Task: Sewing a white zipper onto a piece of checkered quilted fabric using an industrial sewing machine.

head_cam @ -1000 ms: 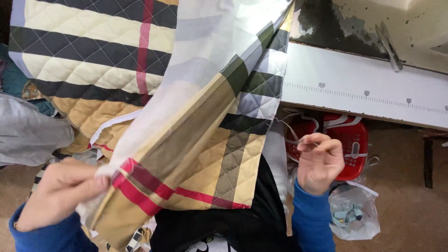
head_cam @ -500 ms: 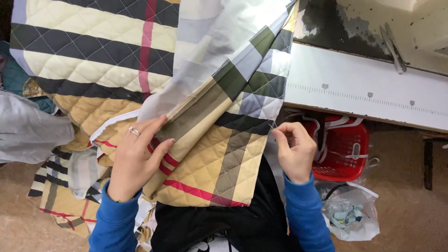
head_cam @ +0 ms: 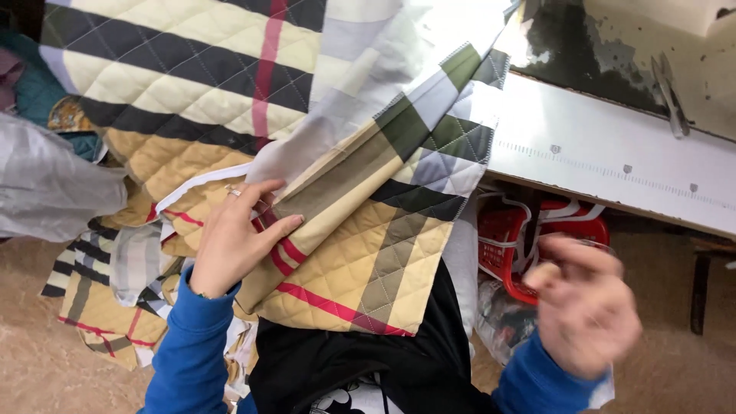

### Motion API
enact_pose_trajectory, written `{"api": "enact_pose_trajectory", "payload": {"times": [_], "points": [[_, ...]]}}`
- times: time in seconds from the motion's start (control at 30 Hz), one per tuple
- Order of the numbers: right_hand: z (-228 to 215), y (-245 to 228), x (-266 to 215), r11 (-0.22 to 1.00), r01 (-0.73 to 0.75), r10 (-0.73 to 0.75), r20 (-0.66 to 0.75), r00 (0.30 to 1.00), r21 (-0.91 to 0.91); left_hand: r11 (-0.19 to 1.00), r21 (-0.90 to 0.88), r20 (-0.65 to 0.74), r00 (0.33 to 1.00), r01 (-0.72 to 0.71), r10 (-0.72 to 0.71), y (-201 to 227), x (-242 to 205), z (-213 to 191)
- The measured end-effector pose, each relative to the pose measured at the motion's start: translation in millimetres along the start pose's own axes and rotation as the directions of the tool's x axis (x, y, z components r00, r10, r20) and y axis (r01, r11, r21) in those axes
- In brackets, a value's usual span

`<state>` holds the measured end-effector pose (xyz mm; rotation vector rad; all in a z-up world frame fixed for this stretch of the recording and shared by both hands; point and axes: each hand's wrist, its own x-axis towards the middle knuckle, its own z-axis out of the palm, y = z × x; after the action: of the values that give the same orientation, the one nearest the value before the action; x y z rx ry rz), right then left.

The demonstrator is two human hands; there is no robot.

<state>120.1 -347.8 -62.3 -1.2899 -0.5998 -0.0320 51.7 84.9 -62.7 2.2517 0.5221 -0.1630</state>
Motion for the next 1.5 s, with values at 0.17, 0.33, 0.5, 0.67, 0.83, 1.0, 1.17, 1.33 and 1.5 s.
{"api": "enact_pose_trajectory", "payload": {"times": [0.17, 0.33, 0.5, 0.67, 0.83, 1.0, 1.17, 1.33, 1.5], "points": [[114.7, 17.0, 74.2, 0.937, -0.241, 0.239, -0.038, 0.97, -0.251, 0.983, -0.058, 0.071, 0.983, 0.173, -0.169, -5.5, -7.7, -8.0], [168.9, 60.7, 112.0, 0.898, -0.363, 0.379, 0.018, 0.925, -0.247, 0.972, -0.154, 0.155, 0.976, 0.18, -0.156, 1.0, -16.1, -11.3], [187.9, 90.7, 123.5, 0.9, -0.297, 0.348, 0.116, 0.93, -0.319, 0.978, -0.2, 0.167, 0.982, -0.06, 0.094, -0.5, -26.7, -16.4], [180.0, 94.0, 114.7, 0.914, -0.225, 0.27, 0.092, 0.959, -0.339, 0.953, -0.281, 0.167, 0.971, -0.117, 0.169, -6.8, -35.6, -22.6], [162.4, 74.5, 112.1, 0.952, -0.251, 0.25, -0.028, 0.968, -0.177, 0.916, -0.371, 0.152, 0.964, -0.15, 0.219, -11.8, -44.7, -24.0], [184.1, 53.8, 79.0, 0.921, 0.029, 0.078, 0.257, 0.963, -0.388, 0.882, -0.441, 0.151, 0.955, -0.165, 0.254, -5.7, -52.4, -22.3], [203.6, 65.6, 81.2, 0.778, 0.321, -0.147, 0.341, 0.928, -0.54, 0.859, -0.479, 0.163, 0.944, -0.18, 0.289, 16.1, -59.1, -33.5], [180.5, 69.7, 89.4, 0.875, 0.138, -0.085, 0.132, 0.988, -0.463, 0.854, -0.484, 0.14, 0.946, -0.192, 0.292, 17.7, -63.9, -39.5], [191.9, 34.3, 84.1, 0.922, 0.079, -0.026, 0.143, 0.989, -0.38, 0.831, -0.522, 0.145, 0.94, -0.191, 0.307, 25.7, -63.6, -47.7]]}}
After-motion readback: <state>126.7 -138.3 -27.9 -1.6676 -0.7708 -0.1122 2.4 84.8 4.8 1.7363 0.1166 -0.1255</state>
